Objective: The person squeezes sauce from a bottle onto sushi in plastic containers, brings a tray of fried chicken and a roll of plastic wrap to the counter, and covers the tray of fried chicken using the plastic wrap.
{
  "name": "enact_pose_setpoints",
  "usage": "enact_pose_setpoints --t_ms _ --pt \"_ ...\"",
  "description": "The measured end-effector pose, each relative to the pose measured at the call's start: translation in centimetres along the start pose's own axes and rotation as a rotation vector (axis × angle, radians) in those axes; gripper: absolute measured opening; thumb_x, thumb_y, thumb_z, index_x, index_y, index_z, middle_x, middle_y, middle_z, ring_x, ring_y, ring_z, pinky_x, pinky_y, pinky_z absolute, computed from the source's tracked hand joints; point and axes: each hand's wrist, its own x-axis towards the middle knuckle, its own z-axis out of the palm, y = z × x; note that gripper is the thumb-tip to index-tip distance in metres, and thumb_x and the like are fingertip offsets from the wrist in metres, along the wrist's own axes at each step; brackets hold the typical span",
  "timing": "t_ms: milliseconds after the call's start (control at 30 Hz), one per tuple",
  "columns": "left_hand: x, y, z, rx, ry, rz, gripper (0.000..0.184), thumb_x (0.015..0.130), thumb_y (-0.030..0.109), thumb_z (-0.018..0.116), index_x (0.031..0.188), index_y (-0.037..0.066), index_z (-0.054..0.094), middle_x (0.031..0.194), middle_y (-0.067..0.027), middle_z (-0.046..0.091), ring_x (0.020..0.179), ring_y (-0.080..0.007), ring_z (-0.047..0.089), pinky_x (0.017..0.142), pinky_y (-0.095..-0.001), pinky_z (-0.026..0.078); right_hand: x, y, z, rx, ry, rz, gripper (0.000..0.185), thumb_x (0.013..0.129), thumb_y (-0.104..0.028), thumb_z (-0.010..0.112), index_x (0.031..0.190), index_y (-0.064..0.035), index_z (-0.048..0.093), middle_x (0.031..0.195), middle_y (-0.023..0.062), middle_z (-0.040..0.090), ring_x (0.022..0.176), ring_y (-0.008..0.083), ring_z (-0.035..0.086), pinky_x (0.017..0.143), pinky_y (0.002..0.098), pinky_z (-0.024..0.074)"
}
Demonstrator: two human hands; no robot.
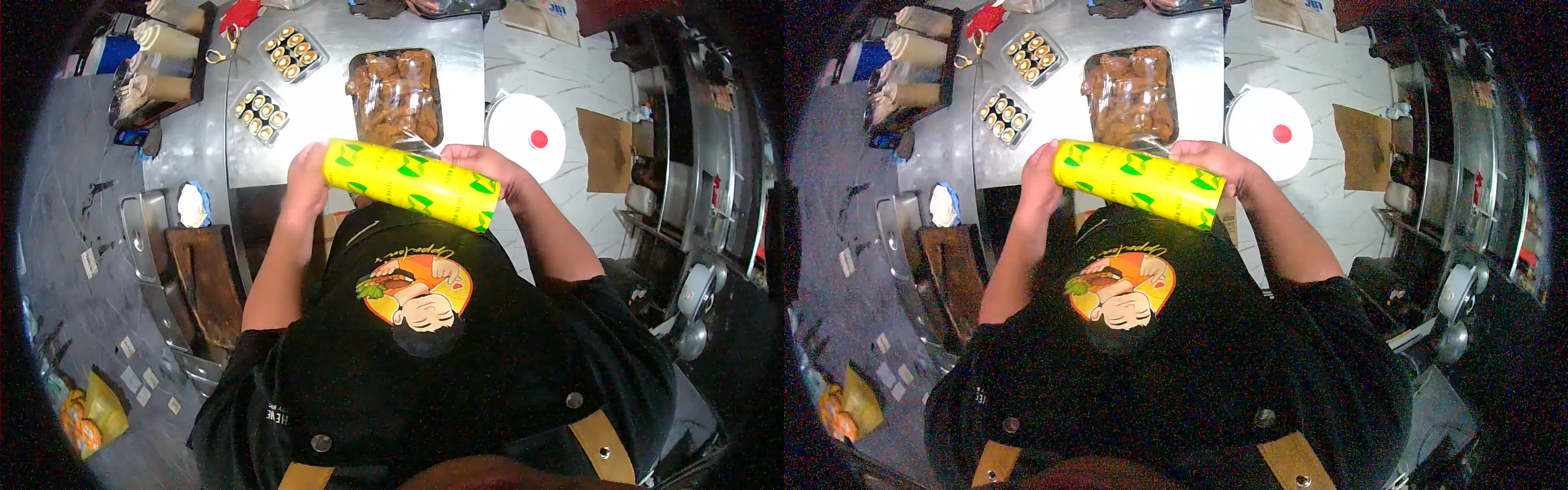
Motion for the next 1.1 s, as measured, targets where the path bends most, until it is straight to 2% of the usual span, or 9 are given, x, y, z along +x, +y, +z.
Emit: enact_pose_setpoints --t_ms 167,267,367,467,533,700,867,967,1100 --pt "-1.7 -2.9 -0.9 0.002 0.088 -0.090 0.034 0.108 0.026 0.056 0.114 -0.006 0.066 0.104 -0.0124 0.073 0.092 -0.0195 0.070 0.086 -0.0333 0.055 0.8 1.2 -1.5 0.005 0.017 0.053 0.016 0.103 -0.019 0.063 0.113 -0.0066 0.064 0.103 0.0004 0.071 0.090 0.0096 0.070 0.082 0.0262 0.0572" --pt "-3.0 -3.7 -1.5 0.032 0.147 -0.129 0.037 0.108 0.028 0.056 0.116 -0.007 0.066 0.106 -0.0139 0.073 0.093 -0.0208 0.071 0.087 -0.0345 0.055 1.1 1.4 -1.8 0.048 -0.016 0.111 0.016 0.104 -0.017 0.064 0.115 -0.0048 0.063 0.107 0.0054 0.072 0.089 0.0141 0.072 0.078 0.0283 0.0596" --pt "-4.5 -3.3 -0.9 -0.063 0.107 -0.234 0.038 0.109 0.028 0.057 0.118 -0.009 0.064 0.107 -0.0158 0.073 0.092 -0.0241 0.072 0.087 -0.0377 0.057 0.8 2.3 -2.0 0.028 -0.007 0.148 0.024 0.101 -0.020 0.065 0.118 -0.0046 0.063 0.105 0.0036 0.071 0.098 0.0148 0.072 0.086 0.0287 0.0567" --pt "-4.9 -3.2 -0.9 -0.018 0.174 -0.288 0.037 0.108 0.026 0.057 0.119 -0.009 0.063 0.108 -0.0158 0.073 0.092 -0.0244 0.073 0.087 -0.0377 0.058 0.9 3.8 -2.9 0.147 -0.165 0.109 0.027 0.103 -0.022 0.061 0.123 -0.0035 0.061 0.112 0.0076 0.072 0.103 0.0183 0.072 0.091 0.0324 0.0573" --pt "-5.4 -3.1 -0.8 -0.031 0.162 -0.304 0.037 0.108 0.027 0.058 0.119 -0.009 0.063 0.108 -0.0156 0.073 0.092 -0.0242 0.073 0.087 -0.0377 0.058 0.4 3.6 -1.5 0.437 -0.019 0.224 0.028 0.105 -0.021 0.057 0.126 -0.0024 0.060 0.117 0.0102 0.071 0.105 0.0205 0.072 0.095 0.0350 0.0573" --pt "-5.9 -2.9 -1.3 0.006 0.168 -0.337 0.033 0.109 0.029 0.057 0.113 -0.003 0.065 0.099 -0.0112 0.073 0.086 -0.0222 0.072 0.079 -0.0370 0.058 1.2 3.9 -1.7 0.384 -0.084 0.207 0.027 0.107 -0.021 0.054 0.126 -0.0020 0.061 0.115 0.0104 0.072 0.105 0.0214 0.072 0.095 0.0353 0.0576" --pt "-5.6 -2.0 -1.8 0.145 0.160 -0.139 0.032 0.107 0.030 0.061 0.110 -0.002 0.064 0.101 -0.0108 0.072 0.087 -0.0182 0.070 0.083 -0.0331 0.056 2.6 1.0 -1.6 0.046 -0.082 0.092 0.022 0.105 -0.023 0.063 0.119 -0.0062 0.063 0.106 0.0040 0.071 0.096 0.0134 0.071 0.085 0.0298 0.0578" --pt "-5.6 0.0 -1.0 0.091 0.115 -0.062 0.030 0.110 0.028 0.056 0.111 -0.001 0.063 0.104 -0.0109 0.071 0.093 -0.0195 0.070 0.090 -0.0335 0.055 1.8 -1.7 0.7 -0.165 -0.073 0.037 0.015 0.104 -0.024 0.067 0.108 -0.0092 0.064 0.093 -0.0024 0.069 0.078 0.0070 0.067 0.069 0.0251 0.0559" --pt "-5.7 0.9 -0.8 -0.054 0.071 0.053 0.030 0.112 0.027 0.052 0.112 -0.001 0.062 0.109 -0.0122 0.072 0.097 -0.0211 0.071 0.094 -0.0346 0.056 -0.1 -2.0 2.7 -0.032 -0.056 -0.017 0.016 0.104 -0.024 0.067 0.108 -0.0088 0.064 0.093 -0.0027 0.068 0.078 0.0073 0.066 0.070 0.0254 0.0561"
